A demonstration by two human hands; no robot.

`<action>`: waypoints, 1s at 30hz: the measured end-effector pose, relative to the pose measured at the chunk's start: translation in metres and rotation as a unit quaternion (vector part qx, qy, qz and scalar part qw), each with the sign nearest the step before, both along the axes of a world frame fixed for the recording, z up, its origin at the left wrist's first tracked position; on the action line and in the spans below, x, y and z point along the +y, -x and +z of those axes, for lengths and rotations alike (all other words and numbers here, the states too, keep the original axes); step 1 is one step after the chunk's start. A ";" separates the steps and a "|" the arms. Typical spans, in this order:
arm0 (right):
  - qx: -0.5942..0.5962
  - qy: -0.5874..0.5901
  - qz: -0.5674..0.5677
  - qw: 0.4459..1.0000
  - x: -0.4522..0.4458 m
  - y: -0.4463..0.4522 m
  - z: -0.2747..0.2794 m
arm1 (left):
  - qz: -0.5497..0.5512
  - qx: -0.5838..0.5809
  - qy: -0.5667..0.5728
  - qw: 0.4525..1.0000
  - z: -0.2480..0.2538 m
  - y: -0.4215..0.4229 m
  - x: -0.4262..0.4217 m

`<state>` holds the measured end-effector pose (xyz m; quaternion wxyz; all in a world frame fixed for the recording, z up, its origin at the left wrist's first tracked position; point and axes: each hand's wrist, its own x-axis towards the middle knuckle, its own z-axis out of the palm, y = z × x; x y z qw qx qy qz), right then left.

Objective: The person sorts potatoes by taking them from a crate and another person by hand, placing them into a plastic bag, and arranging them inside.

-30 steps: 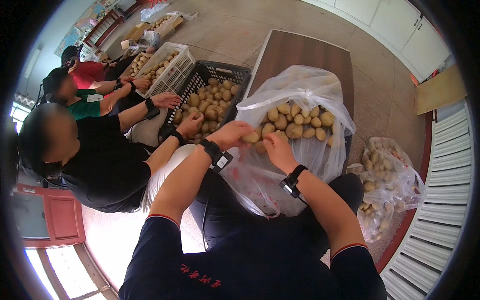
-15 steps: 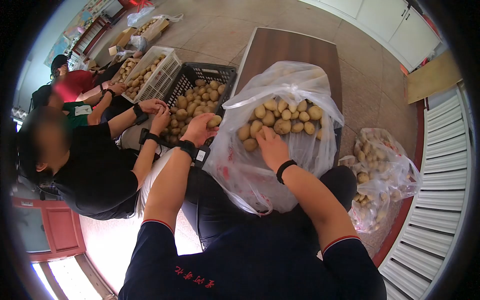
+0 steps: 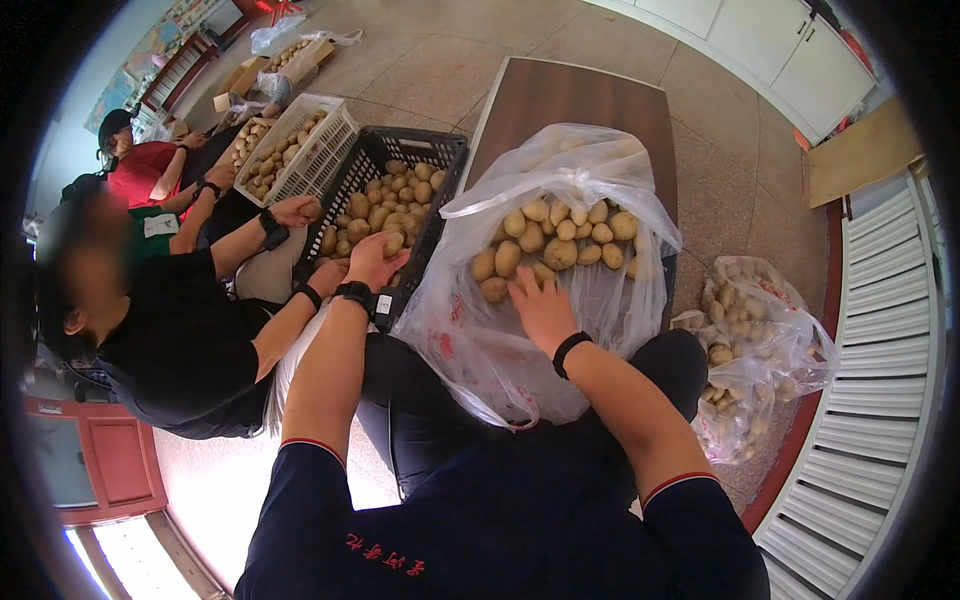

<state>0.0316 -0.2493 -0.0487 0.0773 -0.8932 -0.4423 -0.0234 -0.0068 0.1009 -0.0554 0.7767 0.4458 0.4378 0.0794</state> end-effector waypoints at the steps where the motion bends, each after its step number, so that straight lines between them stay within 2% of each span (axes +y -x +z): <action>1: 0.000 0.001 0.005 1.000 -0.002 0.001 -0.001 | -0.001 -0.001 -0.001 1.000 0.000 0.000 0.000; 5: 0.008 -0.004 0.008 1.000 -0.008 0.004 -0.001 | 0.060 0.009 0.005 0.998 0.004 0.002 0.000; 6: 0.009 -0.004 0.011 1.000 -0.010 0.004 -0.002 | 0.073 0.007 0.008 0.997 -0.002 0.003 0.004; 7: 0.009 -0.003 0.014 1.000 -0.012 0.005 -0.003 | 0.072 0.006 0.008 0.997 -0.030 0.007 0.018; 8: 0.008 -0.002 0.014 1.000 -0.013 0.006 -0.002 | 0.001 -0.029 -0.085 0.996 -0.074 0.012 0.039; 10: 0.016 0.006 0.007 1.000 -0.015 0.009 0.000 | -0.068 -0.066 -0.176 0.980 -0.091 0.017 0.051; 14: 0.020 0.036 0.022 0.999 -0.025 0.008 -0.005 | 0.016 0.002 -0.059 0.998 -0.017 0.019 0.022; 18: 0.021 0.005 0.042 0.999 -0.026 0.011 -0.008 | 0.079 0.012 0.022 0.997 -0.001 0.014 0.006; 20: 0.034 -0.018 0.040 0.998 -0.028 0.010 -0.012 | -0.044 -0.037 -0.141 0.988 -0.071 0.016 0.030; 23: 0.064 -0.011 0.057 0.996 -0.030 0.008 -0.014 | -0.026 0.096 -0.038 0.994 0.034 0.016 -0.016; 24: 0.069 -0.008 0.065 0.995 -0.030 0.008 -0.011 | -0.025 0.092 -0.093 0.991 0.020 0.008 -0.017; 26: 0.072 -0.013 0.088 0.993 -0.028 0.010 -0.009 | 0.012 0.051 -0.095 0.994 0.020 0.004 -0.027; 27: 0.061 -0.013 0.087 0.994 -0.029 0.012 -0.008 | 0.006 0.055 -0.128 0.990 0.036 0.005 -0.038; 30: 0.061 -0.007 0.076 0.995 -0.028 0.012 -0.001 | -0.046 0.036 -0.118 0.991 0.036 -0.001 -0.043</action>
